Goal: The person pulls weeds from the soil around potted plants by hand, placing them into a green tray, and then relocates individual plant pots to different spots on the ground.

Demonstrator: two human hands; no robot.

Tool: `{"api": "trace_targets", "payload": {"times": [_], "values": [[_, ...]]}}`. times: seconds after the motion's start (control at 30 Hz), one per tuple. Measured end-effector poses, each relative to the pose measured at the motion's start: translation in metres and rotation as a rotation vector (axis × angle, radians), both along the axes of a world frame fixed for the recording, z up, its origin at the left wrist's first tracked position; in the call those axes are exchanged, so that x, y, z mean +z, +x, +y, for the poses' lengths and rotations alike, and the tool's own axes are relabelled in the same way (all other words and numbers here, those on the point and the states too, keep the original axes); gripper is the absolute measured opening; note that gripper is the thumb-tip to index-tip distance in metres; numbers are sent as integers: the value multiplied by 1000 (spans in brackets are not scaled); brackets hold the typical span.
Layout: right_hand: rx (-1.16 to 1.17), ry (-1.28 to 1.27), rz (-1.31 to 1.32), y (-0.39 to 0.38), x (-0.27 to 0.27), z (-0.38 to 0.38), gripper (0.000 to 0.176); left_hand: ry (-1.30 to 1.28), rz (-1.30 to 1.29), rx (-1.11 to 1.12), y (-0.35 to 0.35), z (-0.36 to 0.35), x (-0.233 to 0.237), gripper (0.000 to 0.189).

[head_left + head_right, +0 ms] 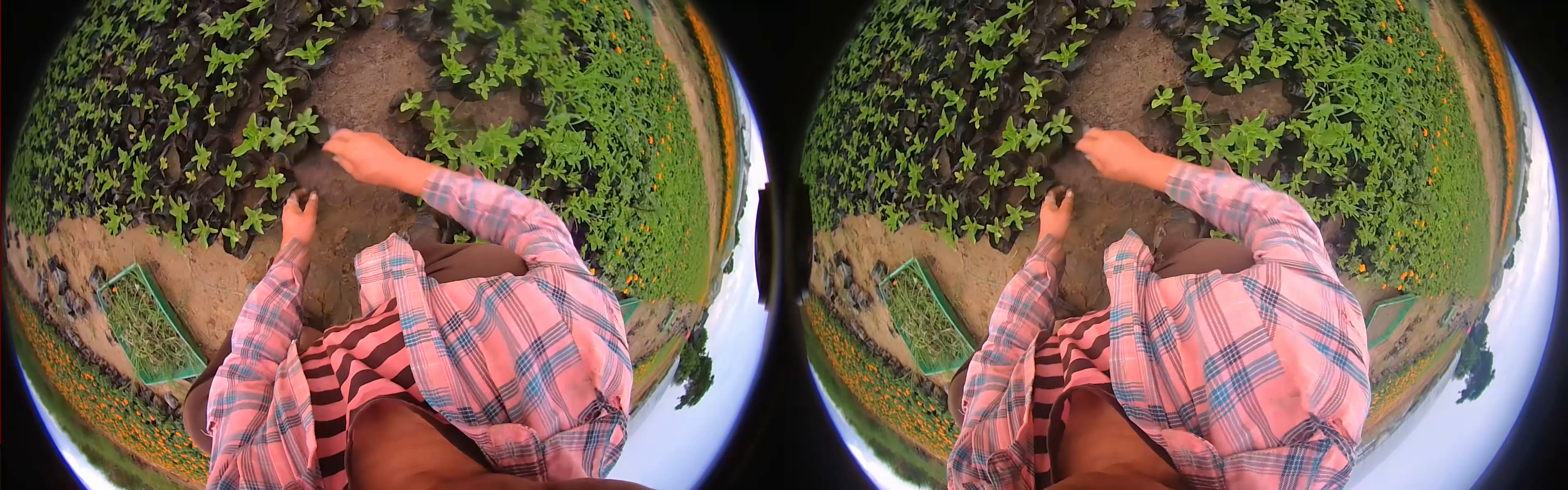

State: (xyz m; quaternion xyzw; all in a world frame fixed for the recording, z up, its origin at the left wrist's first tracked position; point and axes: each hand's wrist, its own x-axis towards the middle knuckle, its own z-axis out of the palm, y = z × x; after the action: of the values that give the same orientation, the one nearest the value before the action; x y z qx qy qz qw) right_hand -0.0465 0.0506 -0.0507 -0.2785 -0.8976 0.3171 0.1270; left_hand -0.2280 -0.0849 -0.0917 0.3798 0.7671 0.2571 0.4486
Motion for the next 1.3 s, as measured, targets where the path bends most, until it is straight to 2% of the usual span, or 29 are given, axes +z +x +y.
{"api": "trace_targets", "payload": {"times": [0.07,0.13,0.2,0.27,0.3,0.33,0.4,0.47,0.53,0.6,0.63,0.7,0.77,0.87,0.9,1.0,1.1,1.13,1.2,1.27,1.3], "values": [[-401,21,148,25,8,-8,14,-100,-90,-5,-2,2,-3,32],[-565,170,-69,56,10,-7,23,-57,-163,-38,1,-4,-13,27],[-714,134,-233,73,25,-6,32,6,-151,-62,7,-4,-17,24],[-741,39,-279,81,23,-1,39,62,-29,-205,18,0,-7,23],[-722,30,-376,84,13,4,38,21,-54,-207,21,2,-6,26],[-721,35,-367,85,3,10,38,28,-47,-204,23,3,-7,26],[-649,71,-449,87,-8,23,27,53,21,-306,25,13,-2,26],[-624,91,-409,90,-10,34,21,61,-14,-300,25,23,1,24],[-598,104,-376,88,-9,43,15,100,59,-448,23,35,-1,24],[-572,78,-106,83,6,52,8,113,53,-450,26,48,6,24],[-582,88,-103,79,13,59,8,75,87,-479,28,56,7,24],[-351,272,-76,64,29,71,10,52,116,-529,33,70,3,25],[-211,375,-89,47,33,79,11,-48,366,-618,33,75,-7,30],[-5,319,-131,28,8,88,11,-128,444,-637,37,82,-6,38],[-11,322,-128,29,5,92,11,-157,435,-682,36,84,-4,49],[10,216,-162,27,-4,83,14,-112,457,-790,33,85,0,53],[-271,128,154,36,-4,75,17,-177,520,-869,41,89,11,63],[-272,119,155,38,-5,76,17,-185,519,-872,44,93,15,63],[-621,-94,171,41,-4,80,14,-244,530,-883,49,95,22,62],[-655,-148,120,44,1,90,18,-236,455,-949,46,102,22,56],[-648,-80,80,42,6,94,20,-220,381,-1007,46,107,24,50]]}}
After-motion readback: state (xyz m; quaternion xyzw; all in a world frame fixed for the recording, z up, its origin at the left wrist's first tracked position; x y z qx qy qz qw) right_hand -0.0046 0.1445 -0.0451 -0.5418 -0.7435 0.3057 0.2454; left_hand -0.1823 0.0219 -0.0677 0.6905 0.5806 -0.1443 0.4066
